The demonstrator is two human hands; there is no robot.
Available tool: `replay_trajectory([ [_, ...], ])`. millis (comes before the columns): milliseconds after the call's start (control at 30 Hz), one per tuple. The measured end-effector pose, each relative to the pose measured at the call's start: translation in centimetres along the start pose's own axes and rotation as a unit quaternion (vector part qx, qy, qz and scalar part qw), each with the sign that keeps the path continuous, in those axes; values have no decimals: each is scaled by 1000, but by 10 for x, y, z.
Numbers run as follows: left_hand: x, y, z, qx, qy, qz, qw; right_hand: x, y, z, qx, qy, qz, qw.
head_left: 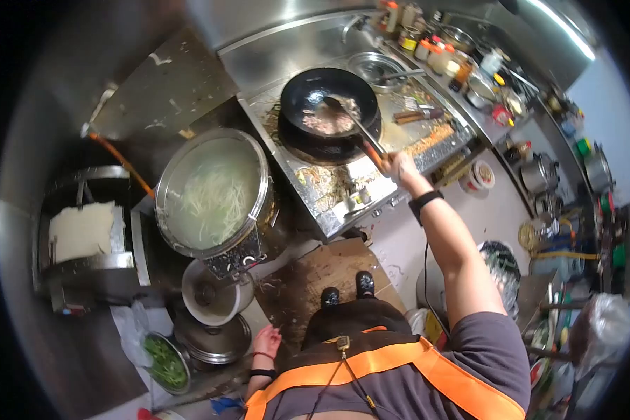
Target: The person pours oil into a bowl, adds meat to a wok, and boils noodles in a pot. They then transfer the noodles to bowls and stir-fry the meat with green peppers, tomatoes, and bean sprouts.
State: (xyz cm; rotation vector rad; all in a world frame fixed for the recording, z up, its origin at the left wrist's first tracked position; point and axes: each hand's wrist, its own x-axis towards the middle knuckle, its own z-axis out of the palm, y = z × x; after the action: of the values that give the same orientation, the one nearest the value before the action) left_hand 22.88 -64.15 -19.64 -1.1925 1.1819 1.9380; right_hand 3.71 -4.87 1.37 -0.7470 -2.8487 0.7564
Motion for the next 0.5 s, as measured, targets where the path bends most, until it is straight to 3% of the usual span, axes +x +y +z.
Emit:
replay_trajectory([
  [33,-6,11,21,36,-26,4,999,-1,2,-8,-12,55,-55,997],
  [100,-7,29,56,113,-104,48,987,-22,-13,-35,28,-10,-11,1000],
  [167,4,37,75,153,-105,53,981,-35,-30,-36,-69,-25,32,997],
  [200,13,40,97,193,-122,47,973,-56,-40,-48,77,4,-17,997],
  [233,21,43,118,238,-137,43,961,-42,-17,-21,90,26,-71,993],
  [267,26,43,136,284,-159,39,945,-13,17,32,317,48,45,946],
  [300,32,39,159,327,-182,34,927,19,46,70,-20,83,-119,989],
  [333,30,36,179,348,-213,40,912,50,72,141,170,178,-64,967],
  [367,26,29,198,359,-238,49,901,18,26,74,28,76,59,995],
  [400,27,22,213,370,-262,40,891,-15,18,50,54,45,49,996],
  [433,24,13,230,384,-275,23,881,-35,13,35,118,81,66,987],
  [500,5,-14,262,413,-283,2,865,-61,26,27,3,196,-5,981],
])
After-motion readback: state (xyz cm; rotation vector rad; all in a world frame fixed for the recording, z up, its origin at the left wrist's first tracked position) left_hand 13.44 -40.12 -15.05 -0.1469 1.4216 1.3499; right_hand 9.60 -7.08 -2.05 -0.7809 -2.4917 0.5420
